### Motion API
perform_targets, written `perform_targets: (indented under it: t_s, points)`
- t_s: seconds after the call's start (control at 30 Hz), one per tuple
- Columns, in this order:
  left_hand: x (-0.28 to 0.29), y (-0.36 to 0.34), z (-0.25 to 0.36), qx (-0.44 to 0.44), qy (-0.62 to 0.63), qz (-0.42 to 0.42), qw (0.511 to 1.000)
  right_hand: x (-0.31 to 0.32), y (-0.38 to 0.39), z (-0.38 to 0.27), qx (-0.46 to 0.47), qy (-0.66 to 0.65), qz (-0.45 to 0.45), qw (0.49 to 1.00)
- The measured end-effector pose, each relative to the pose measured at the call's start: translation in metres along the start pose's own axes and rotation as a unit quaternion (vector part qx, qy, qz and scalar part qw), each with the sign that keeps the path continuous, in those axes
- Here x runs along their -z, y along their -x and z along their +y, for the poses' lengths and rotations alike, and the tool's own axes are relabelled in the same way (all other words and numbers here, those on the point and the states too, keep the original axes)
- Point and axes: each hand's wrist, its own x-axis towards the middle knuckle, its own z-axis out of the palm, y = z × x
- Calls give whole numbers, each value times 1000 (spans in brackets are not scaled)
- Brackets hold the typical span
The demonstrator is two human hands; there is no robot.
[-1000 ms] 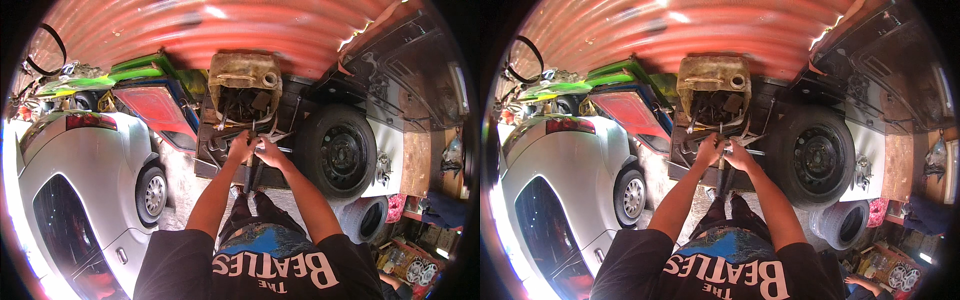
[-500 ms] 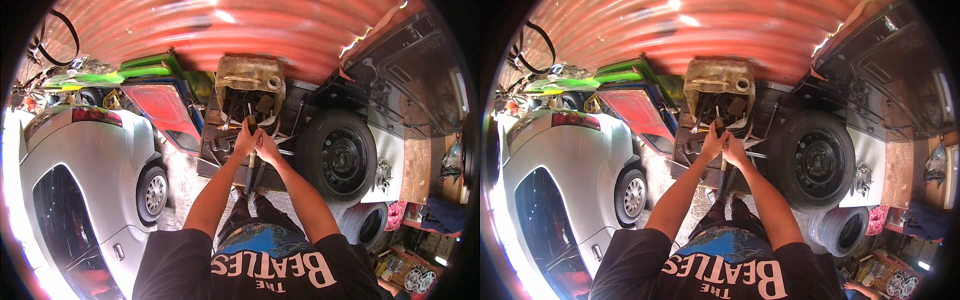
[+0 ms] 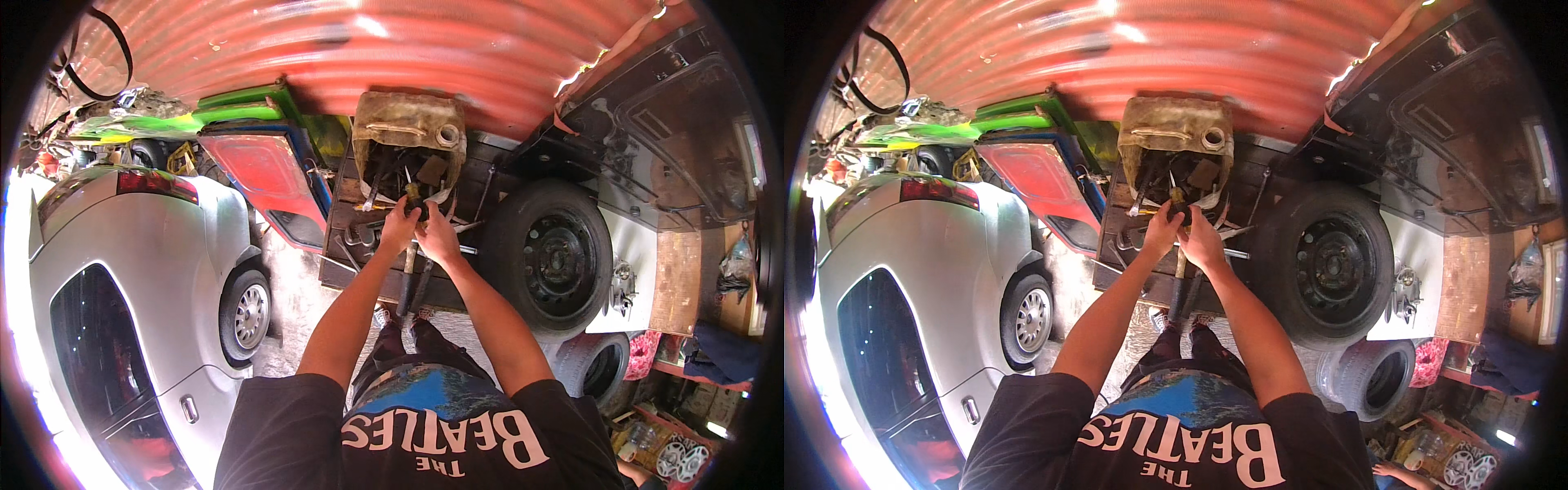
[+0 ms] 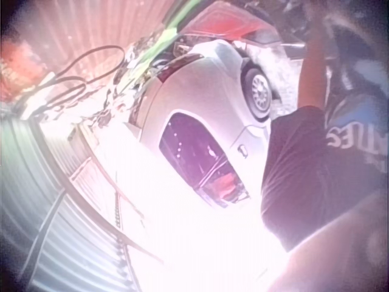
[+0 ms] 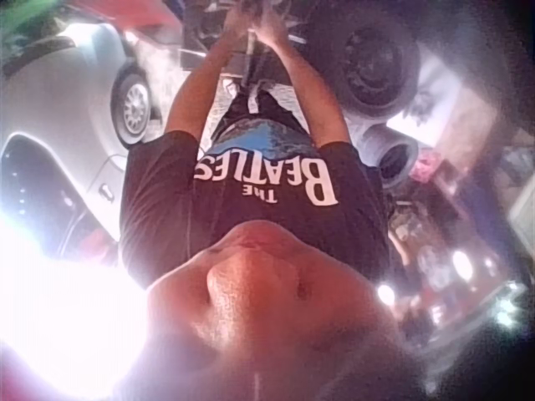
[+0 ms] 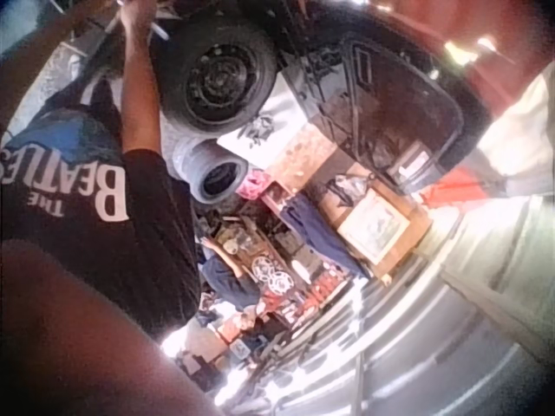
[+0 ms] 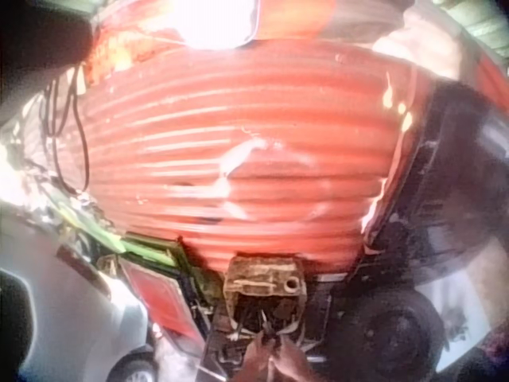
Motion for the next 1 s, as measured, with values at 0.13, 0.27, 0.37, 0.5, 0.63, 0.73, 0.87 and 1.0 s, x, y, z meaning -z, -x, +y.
perform_targets:
  t_s: [0.13,0.27,0.37,0.5,0.63,0.73,0.87,1.0]
  points:
    - [1,-3,-3,-14,-67,49,996,0,-16,-6,-32,42,-44,998]
    - [-1,-13,-17,81,34,39,995,-4,-36,-5,-78,9,-79,994]
    - [7,-12,21,229,214,-33,949,-7,-43,8,-101,-3,-108,989]
    - [24,-42,21,112,-164,55,979,-17,-42,7,-41,-51,-102,993]
    - [33,-71,37,105,-241,33,964,-19,-29,0,-74,-59,-106,990]
    - [35,-92,39,90,-322,-10,942,-20,-14,12,-70,-41,-109,991]
    - [30,-104,49,107,-395,-71,910,-10,3,31,-105,-14,-132,986]
    - [15,-119,35,132,-413,-55,899,-1,17,50,-129,-16,-136,982]
